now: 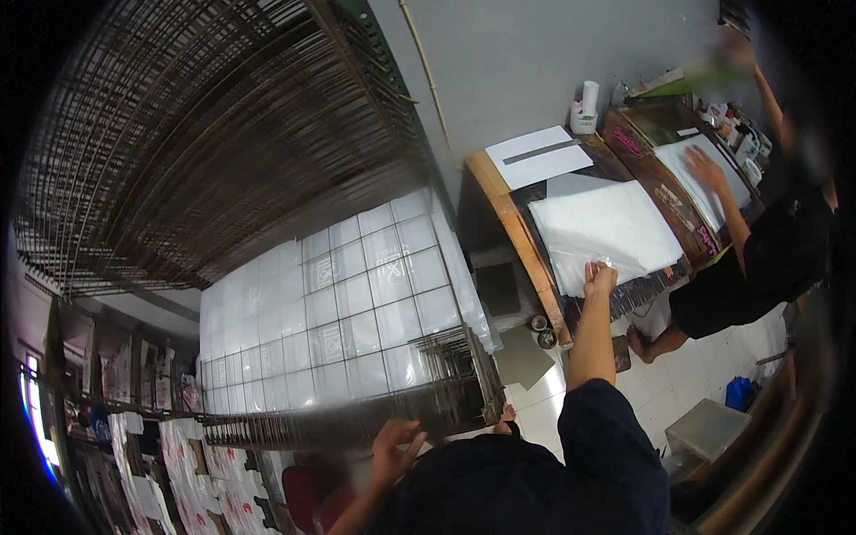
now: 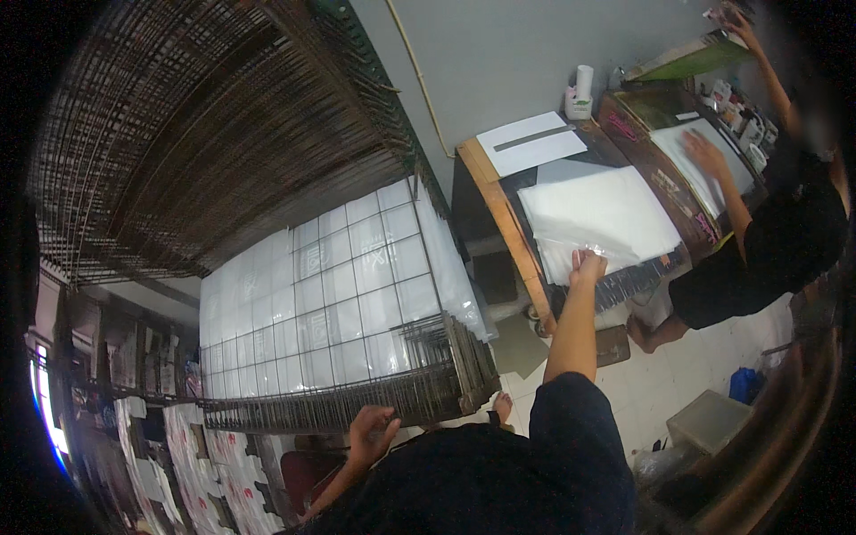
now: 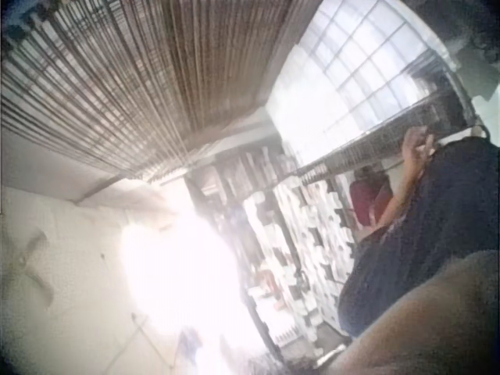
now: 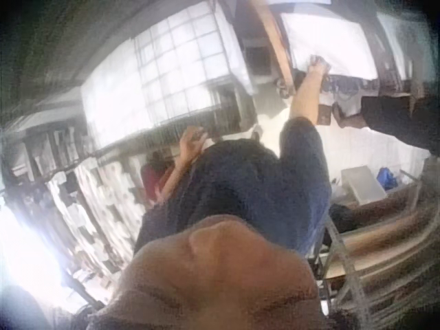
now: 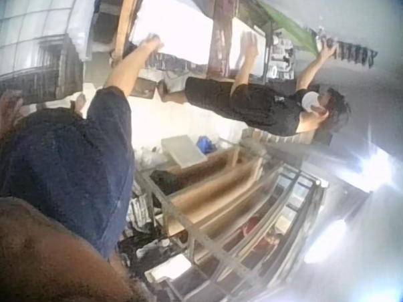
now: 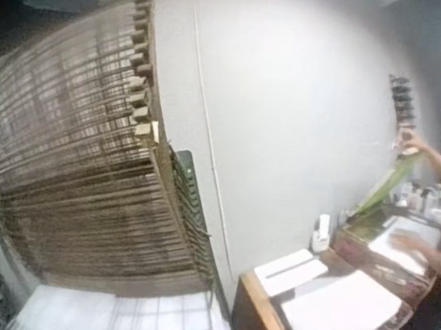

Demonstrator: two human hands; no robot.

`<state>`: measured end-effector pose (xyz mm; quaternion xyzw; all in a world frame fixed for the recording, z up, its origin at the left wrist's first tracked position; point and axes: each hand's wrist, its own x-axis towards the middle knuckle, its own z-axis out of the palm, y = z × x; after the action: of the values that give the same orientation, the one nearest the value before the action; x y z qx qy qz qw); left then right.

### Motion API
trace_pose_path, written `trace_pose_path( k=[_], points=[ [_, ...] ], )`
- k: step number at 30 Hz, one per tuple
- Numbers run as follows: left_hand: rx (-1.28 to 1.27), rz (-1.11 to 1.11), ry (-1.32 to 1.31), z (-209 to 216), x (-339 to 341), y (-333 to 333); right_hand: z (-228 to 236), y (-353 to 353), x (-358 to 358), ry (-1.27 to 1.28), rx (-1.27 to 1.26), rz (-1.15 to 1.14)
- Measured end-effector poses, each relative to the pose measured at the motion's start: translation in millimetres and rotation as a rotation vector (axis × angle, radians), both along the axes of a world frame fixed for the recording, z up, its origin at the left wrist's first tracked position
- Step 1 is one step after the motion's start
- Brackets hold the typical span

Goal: The person repeatedly picks up white plastic sheets from a table and places them onto a metal wire rack. They handle the sheets one at a time, smoothing them out as they stack them. The task continues in a repetitive loop throughout the clip.

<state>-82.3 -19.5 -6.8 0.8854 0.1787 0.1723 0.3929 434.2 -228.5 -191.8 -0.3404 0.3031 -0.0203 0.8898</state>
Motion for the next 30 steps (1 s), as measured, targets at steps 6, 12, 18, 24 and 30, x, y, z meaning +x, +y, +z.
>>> trace_pose_path(
  k=[6, 12, 18, 24, 30],
  points=[
    [-0.910, -0.066, 0.129, 3, 91, -7, 166, 9, -63, -0.257, -0.273, 0.039],
    [-1.859, -0.066, 0.480, 23, 228, -28, 285, -42, -149, -0.685, -0.187, 0.382],
    [-1.732, -0.166, 0.321, -68, 281, -85, 363, -83, -242, -0.771, -0.302, 0.513],
    [-1.847, -0.157, 0.037, 0, 248, -27, 378, -87, -255, -0.801, -0.395, 0.551],
    [-1.579, 0.091, -0.307, 92, 141, 151, 375, 21, -236, -0.804, -0.246, 0.787]
  ],
)
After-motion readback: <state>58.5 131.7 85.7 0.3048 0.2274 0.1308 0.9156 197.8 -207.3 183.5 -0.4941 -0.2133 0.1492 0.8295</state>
